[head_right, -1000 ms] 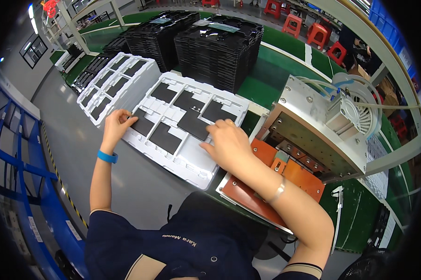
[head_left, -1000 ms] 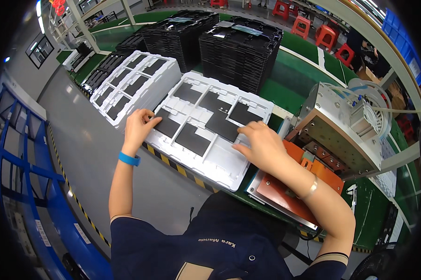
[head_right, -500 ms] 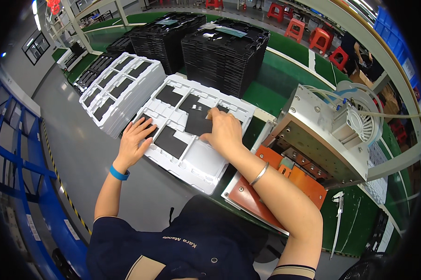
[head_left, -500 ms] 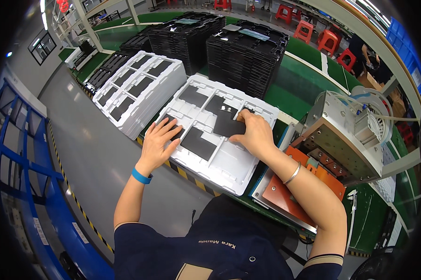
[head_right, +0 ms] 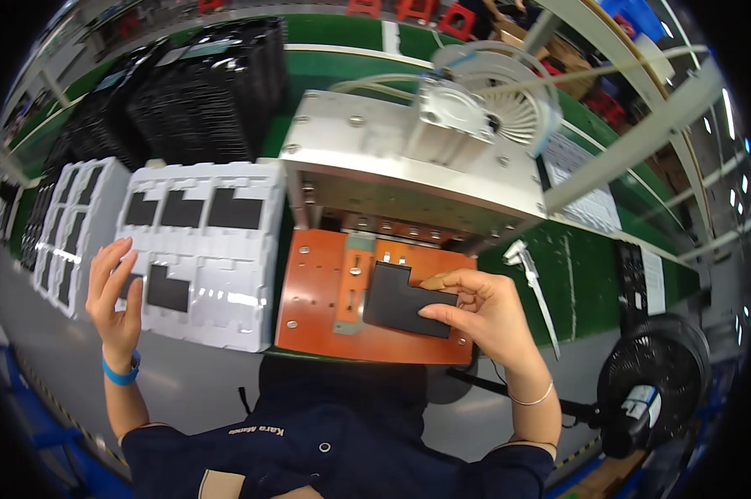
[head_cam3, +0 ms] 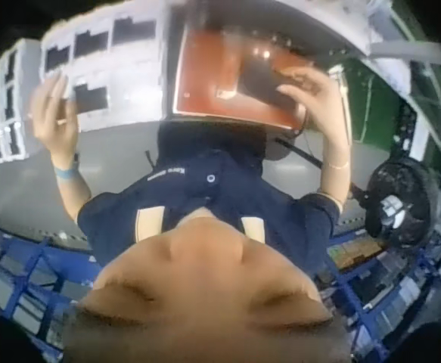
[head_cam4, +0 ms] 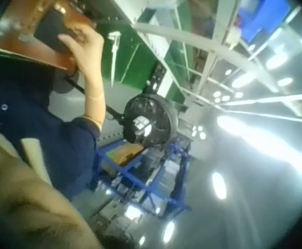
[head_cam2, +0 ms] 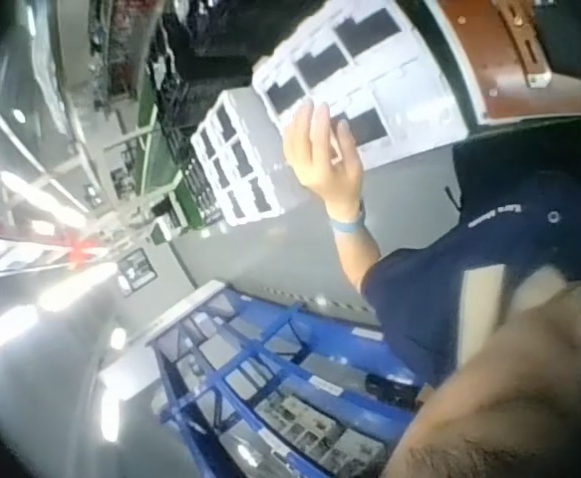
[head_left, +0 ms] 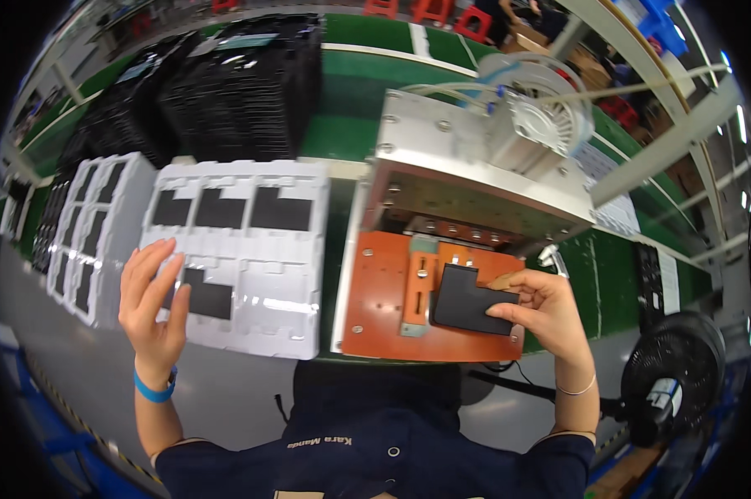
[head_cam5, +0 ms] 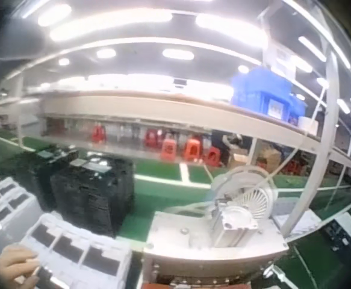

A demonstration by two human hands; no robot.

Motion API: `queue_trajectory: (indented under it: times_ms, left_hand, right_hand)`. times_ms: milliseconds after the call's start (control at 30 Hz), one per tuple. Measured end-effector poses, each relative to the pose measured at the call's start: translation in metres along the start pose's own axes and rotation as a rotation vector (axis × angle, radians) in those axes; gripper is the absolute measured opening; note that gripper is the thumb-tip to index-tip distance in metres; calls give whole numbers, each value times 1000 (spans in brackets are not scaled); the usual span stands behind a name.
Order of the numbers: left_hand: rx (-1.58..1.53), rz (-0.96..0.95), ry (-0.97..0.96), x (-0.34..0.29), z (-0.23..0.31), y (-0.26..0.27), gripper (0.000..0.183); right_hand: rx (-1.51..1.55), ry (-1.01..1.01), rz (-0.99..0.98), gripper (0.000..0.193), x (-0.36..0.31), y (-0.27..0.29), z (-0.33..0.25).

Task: The person repeatedly picks up small black rectangular components from a white tray and places them into a press machine. They operate the machine to process each component, then remove it and place it back into the tray. The person also uses a caliper to measure one of the components during the process.

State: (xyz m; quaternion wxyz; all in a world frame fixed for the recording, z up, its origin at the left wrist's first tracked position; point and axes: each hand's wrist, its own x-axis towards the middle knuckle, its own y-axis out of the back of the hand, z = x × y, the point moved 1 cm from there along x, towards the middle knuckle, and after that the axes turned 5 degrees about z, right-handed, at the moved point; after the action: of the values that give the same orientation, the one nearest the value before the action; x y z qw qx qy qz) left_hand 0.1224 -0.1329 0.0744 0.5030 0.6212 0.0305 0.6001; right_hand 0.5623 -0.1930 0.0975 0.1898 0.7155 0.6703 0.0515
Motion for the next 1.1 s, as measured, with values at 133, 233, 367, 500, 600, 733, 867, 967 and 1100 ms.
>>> queue_trajectory:
  times_ms: [133, 233, 367, 500, 600, 733, 867, 967, 1100]
  left_hand:
    - [-193, -172, -371, 45, 60, -44, 38]
    - [-411, -290, -607, 61, 103, -78, 41]
    - [-549, -557, -668, 53, 132, -114, 54]
    - [-579, -700, -688, 45, 136, -125, 63]
    - [-572, -714, -702, 45, 135, -126, 64]
    - [-585, -751, -688, 43, 135, -126, 66]
    - [-571, -766, -691, 44, 135, -125, 64]
    - [-565, -765, -692, 45, 135, -125, 63]
    - [-570, -757, -694, 46, 135, -126, 63]
  right_hand:
    - [-383, 259, 189, 20, -6, -14, 15]
    - [-539, 587, 337, 18, -2, -35, 22]
    - [-630, 710, 297, 22, 9, -39, 18]
    - [-642, 789, 198, 28, 17, -45, 24]
    - [-755, 806, 194, 31, 16, -48, 19]
    - [-865, 789, 209, 36, 15, -51, 18]
    - [-863, 750, 277, 40, 18, -52, 19]
    - [-834, 748, 253, 36, 16, -50, 20]
    - [-833, 746, 198, 36, 14, -49, 22]
